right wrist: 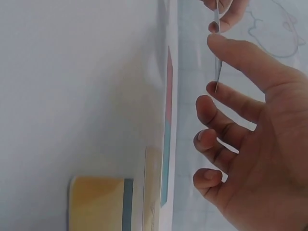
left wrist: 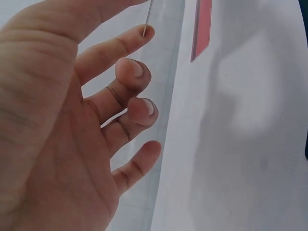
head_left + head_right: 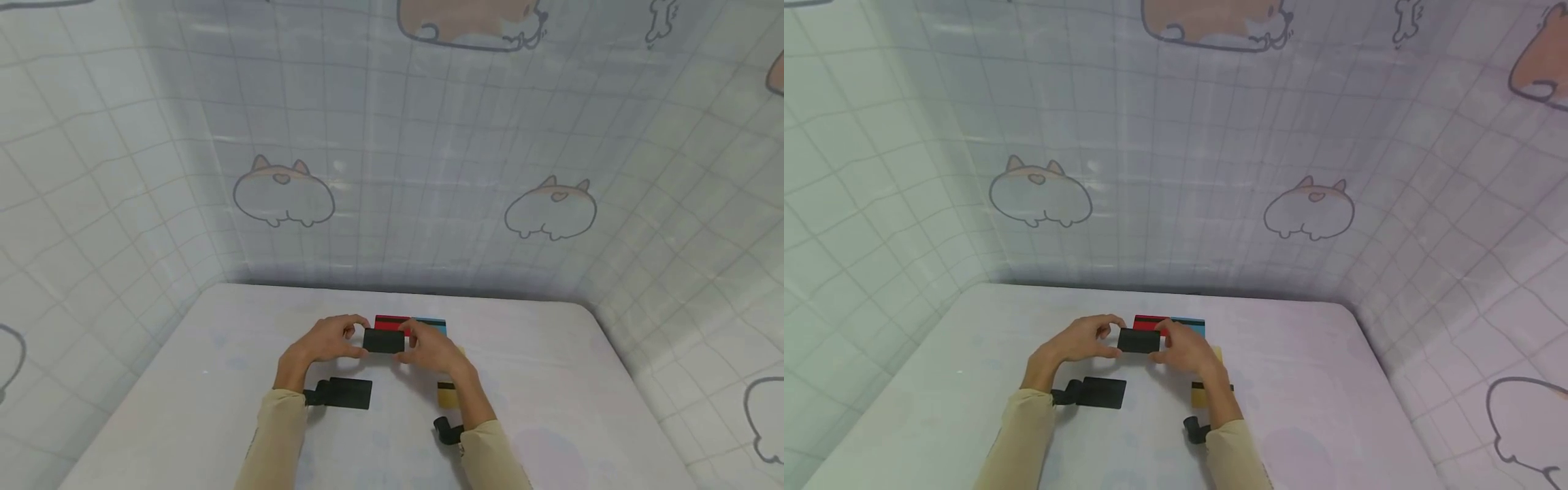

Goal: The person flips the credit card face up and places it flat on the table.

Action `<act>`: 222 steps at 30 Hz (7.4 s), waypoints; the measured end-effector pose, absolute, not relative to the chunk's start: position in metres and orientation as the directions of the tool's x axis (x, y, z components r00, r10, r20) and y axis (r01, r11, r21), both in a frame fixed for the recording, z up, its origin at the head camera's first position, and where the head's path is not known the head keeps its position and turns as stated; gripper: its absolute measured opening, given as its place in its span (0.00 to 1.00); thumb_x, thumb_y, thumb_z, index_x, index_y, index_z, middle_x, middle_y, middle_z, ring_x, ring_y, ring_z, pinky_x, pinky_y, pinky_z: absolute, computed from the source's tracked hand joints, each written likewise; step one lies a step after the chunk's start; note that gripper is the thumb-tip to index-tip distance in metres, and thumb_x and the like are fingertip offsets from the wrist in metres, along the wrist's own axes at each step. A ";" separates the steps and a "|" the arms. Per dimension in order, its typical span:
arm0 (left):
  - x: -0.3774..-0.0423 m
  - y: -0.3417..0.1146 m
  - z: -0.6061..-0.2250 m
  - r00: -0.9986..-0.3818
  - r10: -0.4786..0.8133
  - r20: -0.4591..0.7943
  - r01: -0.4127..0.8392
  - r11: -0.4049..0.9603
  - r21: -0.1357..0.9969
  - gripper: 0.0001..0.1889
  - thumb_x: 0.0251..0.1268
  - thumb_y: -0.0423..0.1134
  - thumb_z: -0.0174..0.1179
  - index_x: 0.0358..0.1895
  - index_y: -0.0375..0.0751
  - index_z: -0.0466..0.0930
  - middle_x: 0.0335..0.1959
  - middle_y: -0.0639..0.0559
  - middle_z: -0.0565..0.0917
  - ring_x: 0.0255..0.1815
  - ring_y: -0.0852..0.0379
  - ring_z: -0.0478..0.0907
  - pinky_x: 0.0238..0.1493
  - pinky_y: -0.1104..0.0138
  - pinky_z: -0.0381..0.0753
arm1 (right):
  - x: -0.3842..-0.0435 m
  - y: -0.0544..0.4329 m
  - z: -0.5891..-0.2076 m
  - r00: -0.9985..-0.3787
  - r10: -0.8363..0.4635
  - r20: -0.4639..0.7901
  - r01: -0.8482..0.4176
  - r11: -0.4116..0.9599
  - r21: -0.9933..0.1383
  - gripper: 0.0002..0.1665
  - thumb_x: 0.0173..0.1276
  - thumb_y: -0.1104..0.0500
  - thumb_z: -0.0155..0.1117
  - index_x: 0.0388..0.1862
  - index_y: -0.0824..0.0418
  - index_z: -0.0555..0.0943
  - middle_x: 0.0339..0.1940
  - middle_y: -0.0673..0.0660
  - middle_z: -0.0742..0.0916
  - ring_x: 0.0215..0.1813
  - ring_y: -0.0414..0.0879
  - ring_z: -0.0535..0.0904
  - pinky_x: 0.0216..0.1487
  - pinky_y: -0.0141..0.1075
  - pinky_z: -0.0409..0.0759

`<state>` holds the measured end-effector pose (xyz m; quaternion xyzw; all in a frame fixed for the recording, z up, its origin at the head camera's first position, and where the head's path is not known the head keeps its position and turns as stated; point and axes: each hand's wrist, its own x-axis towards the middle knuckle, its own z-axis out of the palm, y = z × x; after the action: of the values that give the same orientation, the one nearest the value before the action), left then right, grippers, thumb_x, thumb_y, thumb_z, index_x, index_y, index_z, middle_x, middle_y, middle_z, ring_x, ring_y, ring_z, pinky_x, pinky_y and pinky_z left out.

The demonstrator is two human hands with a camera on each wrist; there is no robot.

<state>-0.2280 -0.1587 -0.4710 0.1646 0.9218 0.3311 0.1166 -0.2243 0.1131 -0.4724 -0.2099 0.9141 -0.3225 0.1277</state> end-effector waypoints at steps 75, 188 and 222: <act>-0.240 -0.155 -0.468 -0.894 0.442 -0.071 0.274 0.666 0.694 0.32 0.53 0.54 0.76 0.62 0.53 0.79 0.35 0.43 0.75 0.31 0.55 0.68 0.28 0.63 0.66 | -0.229 0.097 -0.473 -0.843 -0.506 0.181 -0.404 0.375 -0.834 0.35 0.66 0.48 0.71 0.68 0.51 0.68 0.56 0.48 0.79 0.59 0.47 0.79 0.61 0.53 0.77; -0.229 -0.164 -0.492 -0.947 0.236 -0.217 0.106 0.870 0.482 0.26 0.47 0.49 0.80 0.53 0.59 0.81 0.32 0.54 0.77 0.33 0.54 0.72 0.33 0.61 0.70 | -0.224 0.070 -0.488 -0.895 -0.429 -0.118 -0.373 0.868 -0.329 0.30 0.56 0.44 0.79 0.56 0.52 0.84 0.53 0.50 0.81 0.55 0.46 0.75 0.58 0.45 0.79; -0.229 -0.161 -0.491 -0.948 0.225 -0.226 0.088 0.866 0.492 0.27 0.49 0.48 0.79 0.55 0.58 0.81 0.31 0.52 0.77 0.34 0.54 0.73 0.35 0.60 0.72 | -0.226 0.076 -0.490 -0.894 -0.432 -0.120 -0.369 0.862 -0.348 0.31 0.58 0.43 0.78 0.59 0.51 0.83 0.56 0.50 0.80 0.59 0.48 0.73 0.59 0.48 0.78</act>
<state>-0.2287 -0.1607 -0.4914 0.0820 0.9558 0.2456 0.1394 -0.2258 0.0758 -0.4900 -0.2087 0.9598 -0.1602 0.0975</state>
